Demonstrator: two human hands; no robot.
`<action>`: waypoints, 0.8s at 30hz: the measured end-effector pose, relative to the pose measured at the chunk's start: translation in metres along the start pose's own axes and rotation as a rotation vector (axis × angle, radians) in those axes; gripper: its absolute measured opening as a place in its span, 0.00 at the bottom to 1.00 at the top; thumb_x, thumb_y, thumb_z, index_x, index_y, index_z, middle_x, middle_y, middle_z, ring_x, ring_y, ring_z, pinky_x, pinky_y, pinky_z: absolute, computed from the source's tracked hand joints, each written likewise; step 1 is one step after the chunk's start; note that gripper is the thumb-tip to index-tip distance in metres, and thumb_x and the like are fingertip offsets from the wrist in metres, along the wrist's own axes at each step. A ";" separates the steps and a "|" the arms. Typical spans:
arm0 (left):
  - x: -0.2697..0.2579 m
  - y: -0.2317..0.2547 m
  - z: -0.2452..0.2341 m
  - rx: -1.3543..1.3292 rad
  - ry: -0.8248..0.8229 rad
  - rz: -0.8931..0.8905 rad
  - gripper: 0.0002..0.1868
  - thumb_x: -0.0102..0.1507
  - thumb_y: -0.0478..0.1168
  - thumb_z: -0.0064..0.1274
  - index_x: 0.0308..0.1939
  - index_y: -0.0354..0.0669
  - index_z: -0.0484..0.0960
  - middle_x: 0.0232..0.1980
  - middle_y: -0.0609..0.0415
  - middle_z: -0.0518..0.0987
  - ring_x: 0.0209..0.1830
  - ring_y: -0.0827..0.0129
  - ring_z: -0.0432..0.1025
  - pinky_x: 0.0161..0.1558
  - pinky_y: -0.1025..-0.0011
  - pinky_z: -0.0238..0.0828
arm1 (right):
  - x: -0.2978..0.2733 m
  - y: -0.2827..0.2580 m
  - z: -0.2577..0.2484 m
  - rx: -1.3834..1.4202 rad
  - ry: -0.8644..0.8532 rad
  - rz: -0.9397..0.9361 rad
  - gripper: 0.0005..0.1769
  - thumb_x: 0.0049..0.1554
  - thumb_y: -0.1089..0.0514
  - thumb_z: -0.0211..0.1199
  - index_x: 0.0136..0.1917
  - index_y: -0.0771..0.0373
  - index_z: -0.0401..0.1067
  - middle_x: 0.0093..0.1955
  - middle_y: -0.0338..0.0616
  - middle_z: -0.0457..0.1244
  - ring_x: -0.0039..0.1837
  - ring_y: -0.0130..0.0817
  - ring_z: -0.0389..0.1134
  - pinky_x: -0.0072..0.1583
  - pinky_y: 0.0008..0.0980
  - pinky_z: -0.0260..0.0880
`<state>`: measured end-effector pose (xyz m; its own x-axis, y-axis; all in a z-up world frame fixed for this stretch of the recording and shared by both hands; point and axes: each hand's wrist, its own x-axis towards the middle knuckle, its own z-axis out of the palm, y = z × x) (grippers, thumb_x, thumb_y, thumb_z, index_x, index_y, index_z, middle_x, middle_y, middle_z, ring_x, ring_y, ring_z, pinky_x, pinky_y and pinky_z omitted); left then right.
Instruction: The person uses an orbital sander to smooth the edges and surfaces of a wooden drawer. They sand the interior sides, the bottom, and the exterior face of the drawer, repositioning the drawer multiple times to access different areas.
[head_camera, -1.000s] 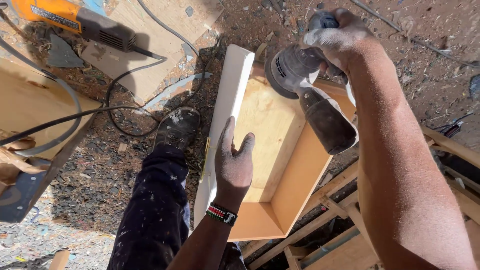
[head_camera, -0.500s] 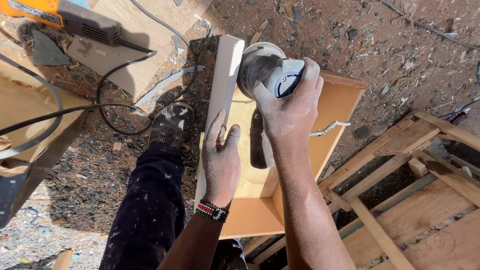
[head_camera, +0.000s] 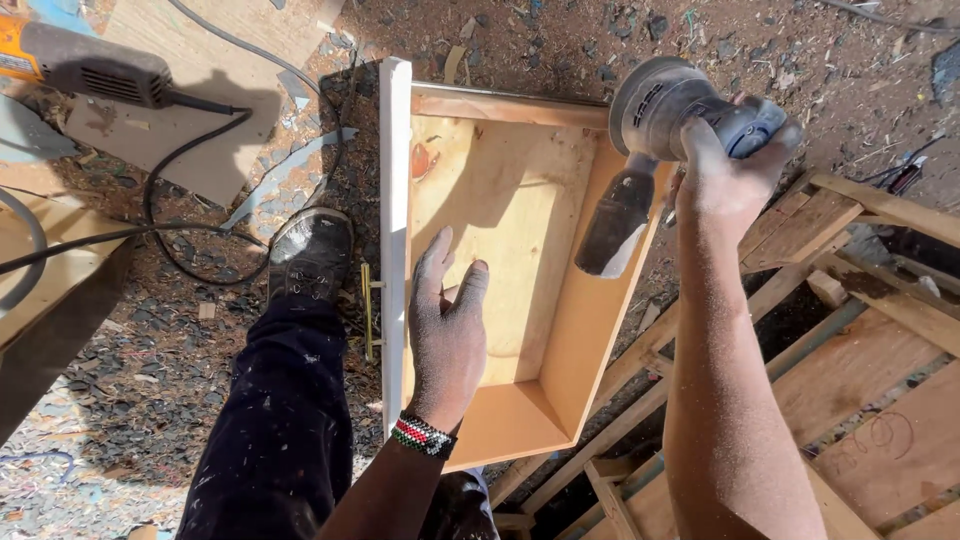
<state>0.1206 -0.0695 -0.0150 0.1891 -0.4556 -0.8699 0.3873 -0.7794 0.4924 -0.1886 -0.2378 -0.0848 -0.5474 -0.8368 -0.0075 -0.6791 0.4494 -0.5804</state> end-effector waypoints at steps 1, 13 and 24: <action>0.000 0.006 -0.002 -0.050 0.030 -0.008 0.33 0.79 0.46 0.60 0.90 0.57 0.73 0.91 0.36 0.69 0.89 0.41 0.70 0.86 0.40 0.65 | -0.006 -0.006 -0.003 -0.061 -0.063 -0.005 0.44 0.59 0.37 0.90 0.76 0.53 0.69 0.67 0.56 0.70 0.70 0.52 0.76 0.73 0.65 0.76; 0.009 -0.004 -0.003 -0.066 0.301 0.306 0.24 0.85 0.52 0.54 0.80 0.45 0.78 0.78 0.42 0.77 0.84 0.55 0.71 0.87 0.44 0.60 | -0.245 -0.080 0.087 0.197 0.036 -0.136 0.47 0.53 0.57 0.93 0.76 0.64 0.66 0.66 0.62 0.62 0.73 0.64 0.69 0.80 0.60 0.66; -0.008 -0.023 0.026 0.011 -0.226 0.039 0.26 0.76 0.53 0.56 0.73 0.44 0.86 0.80 0.48 0.88 0.82 0.64 0.81 0.83 0.65 0.76 | -0.001 -0.085 -0.036 -0.218 -0.242 0.076 0.31 0.51 0.34 0.76 0.61 0.43 0.69 0.53 0.28 0.68 0.54 0.35 0.69 0.58 0.42 0.74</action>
<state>0.0868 -0.0588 -0.0189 -0.0040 -0.5690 -0.8223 0.3740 -0.7635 0.5265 -0.1475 -0.2640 -0.0063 -0.4860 -0.8368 -0.2520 -0.7437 0.5475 -0.3836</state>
